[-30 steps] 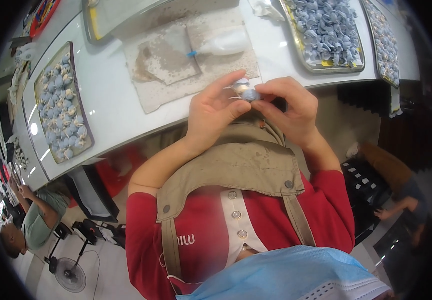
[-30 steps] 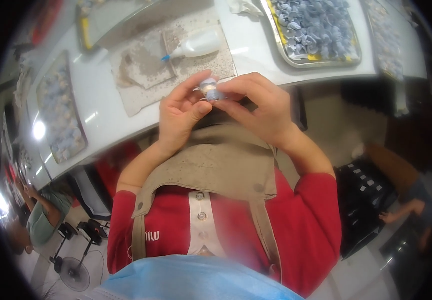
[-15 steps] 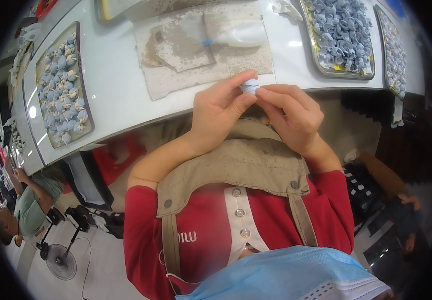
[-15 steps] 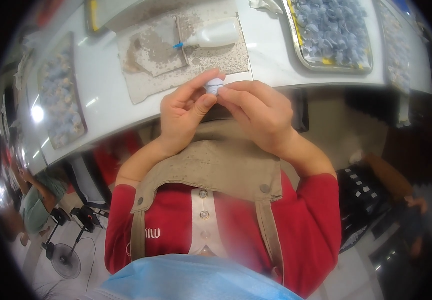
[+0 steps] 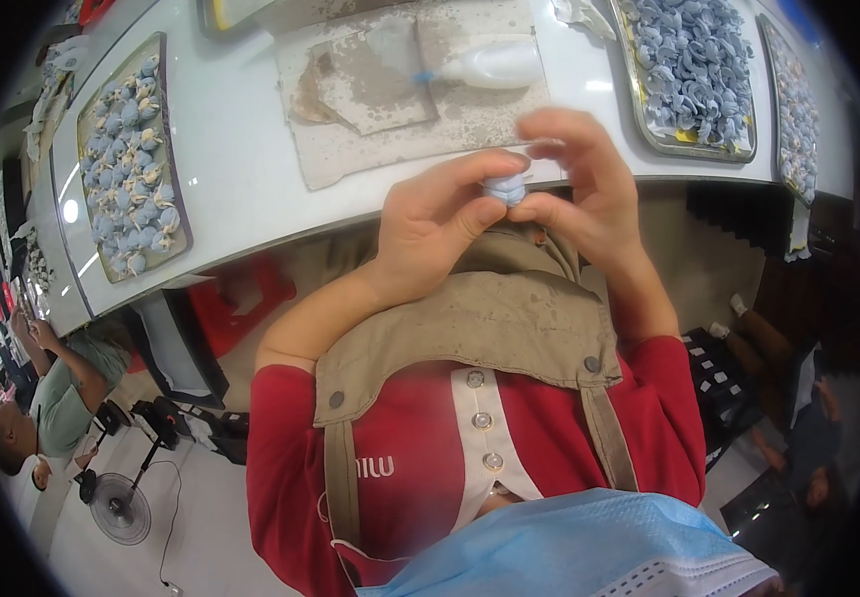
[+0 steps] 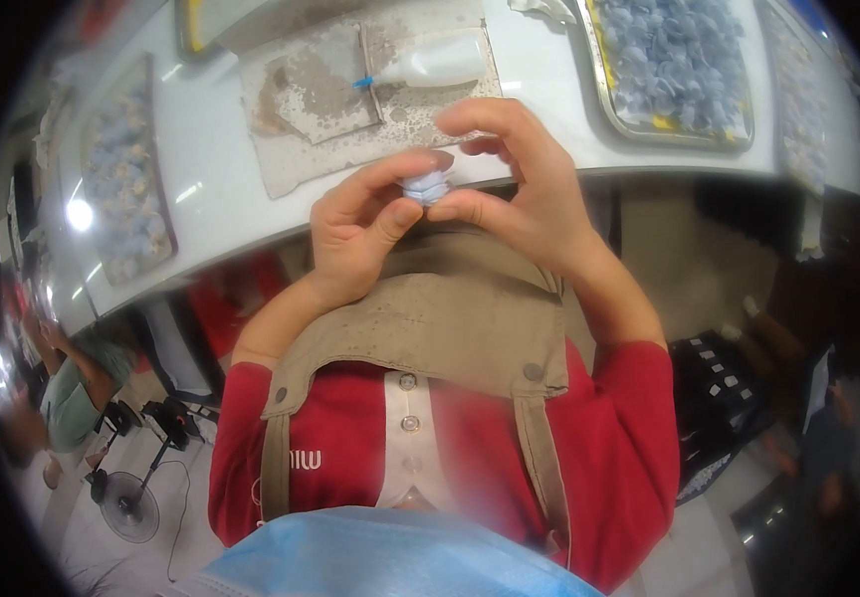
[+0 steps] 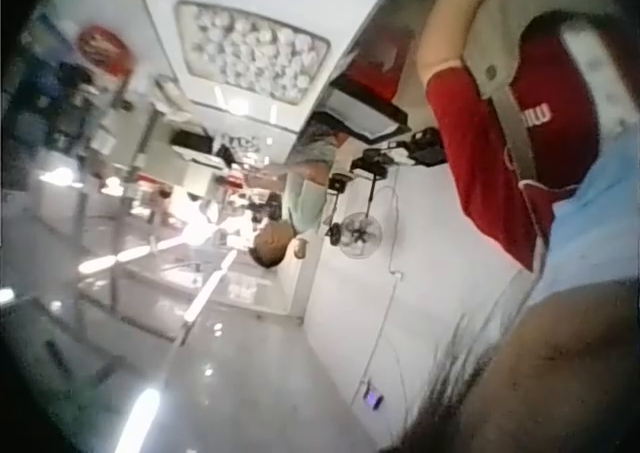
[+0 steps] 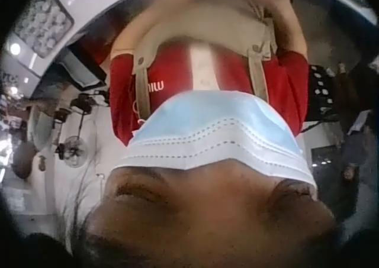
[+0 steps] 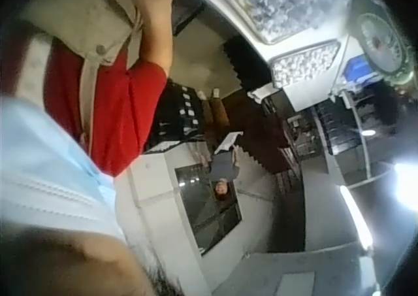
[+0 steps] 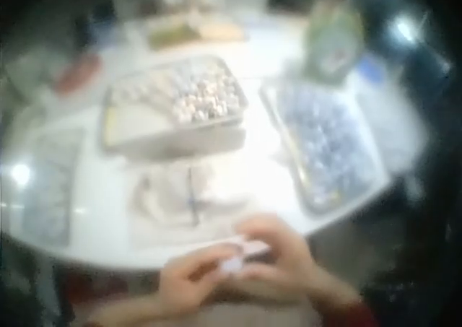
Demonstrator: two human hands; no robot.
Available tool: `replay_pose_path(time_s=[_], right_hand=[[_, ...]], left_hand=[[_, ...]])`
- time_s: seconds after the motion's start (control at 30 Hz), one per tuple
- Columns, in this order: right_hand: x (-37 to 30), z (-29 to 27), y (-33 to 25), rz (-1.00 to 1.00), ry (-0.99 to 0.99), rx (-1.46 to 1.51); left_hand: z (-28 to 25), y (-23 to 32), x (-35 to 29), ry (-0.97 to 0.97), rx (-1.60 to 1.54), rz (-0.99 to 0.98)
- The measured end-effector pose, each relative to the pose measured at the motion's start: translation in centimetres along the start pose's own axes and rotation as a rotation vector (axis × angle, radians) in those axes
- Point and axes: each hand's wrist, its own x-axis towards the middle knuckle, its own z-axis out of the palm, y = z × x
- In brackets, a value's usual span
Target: The person applies glue from a glue bottle to small figurine parts and assembles them by hand on a worktable, creating assembled parts.
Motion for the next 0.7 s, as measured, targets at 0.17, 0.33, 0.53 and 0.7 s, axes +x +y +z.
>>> replay_pose_path(time_s=[0.17,0.33,0.53,0.7], right_hand=[[-0.2,-0.5,0.2,0.285,-0.212,0.474],[-0.3,-0.7,0.6,0.226,-0.359,0.292],[-0.6,-0.5,0.6,0.205,-0.35,0.378],[-0.8,-0.7,0.3,0.257,-0.369,0.4]], left_hand=[[0.3,0.5,-0.2,-0.055,-0.229,-0.083],[-0.2,0.7,-0.3,-0.083,0.071,0.017],[-0.2,0.8,-0.4,-0.08,0.248,0.114],[-0.2,0.9,-0.4,-0.084,0.303,0.134]])
